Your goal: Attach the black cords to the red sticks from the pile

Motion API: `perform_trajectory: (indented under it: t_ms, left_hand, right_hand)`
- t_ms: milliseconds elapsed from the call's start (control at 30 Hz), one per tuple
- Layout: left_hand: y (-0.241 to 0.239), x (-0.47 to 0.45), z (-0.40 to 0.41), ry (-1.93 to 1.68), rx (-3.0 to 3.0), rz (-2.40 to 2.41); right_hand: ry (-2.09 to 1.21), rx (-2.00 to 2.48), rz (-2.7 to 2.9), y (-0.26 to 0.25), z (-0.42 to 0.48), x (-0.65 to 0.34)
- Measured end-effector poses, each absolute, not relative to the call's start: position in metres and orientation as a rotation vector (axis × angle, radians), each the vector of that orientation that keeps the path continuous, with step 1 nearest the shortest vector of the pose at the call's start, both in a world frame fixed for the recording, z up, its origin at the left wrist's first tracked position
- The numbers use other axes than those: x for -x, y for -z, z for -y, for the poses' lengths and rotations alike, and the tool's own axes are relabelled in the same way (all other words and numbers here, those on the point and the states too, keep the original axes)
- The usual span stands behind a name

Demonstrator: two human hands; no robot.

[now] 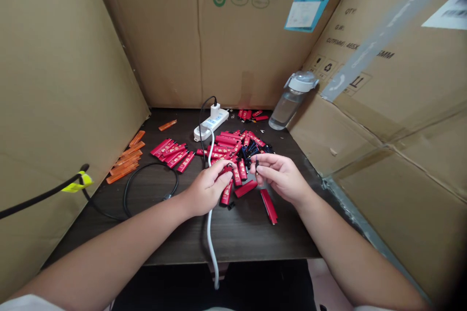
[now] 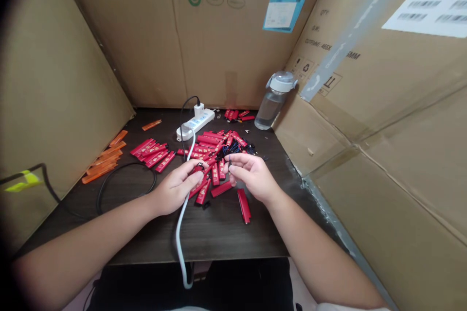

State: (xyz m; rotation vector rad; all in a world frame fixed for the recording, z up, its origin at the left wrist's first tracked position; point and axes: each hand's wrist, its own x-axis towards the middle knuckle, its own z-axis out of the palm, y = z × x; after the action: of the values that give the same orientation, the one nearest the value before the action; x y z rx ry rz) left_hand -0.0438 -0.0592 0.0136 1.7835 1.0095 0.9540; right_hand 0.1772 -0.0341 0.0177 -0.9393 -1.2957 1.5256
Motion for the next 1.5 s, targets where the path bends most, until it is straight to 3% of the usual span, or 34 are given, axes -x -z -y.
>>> perform_trajectory:
  t_ms: [733, 1233, 1500]
  left_hand:
    - [-0.017, 0.045, 0.055, -0.851, -0.999, -0.601]
    - [-0.020, 0.040, 0.057, -0.850, -1.012, -0.691]
    - [-0.016, 0.032, 0.060, -0.954, -1.237, -0.810]
  right_hand:
    - [-1.286, 1.103, 1.443, -0.023, 0.035, -0.174]
    - [-1.436, 0.976, 1.312, -0.016, 0.036, -0.175]
    - [-1.083, 0.954, 1.462, -0.026, 0.049, -0.169]
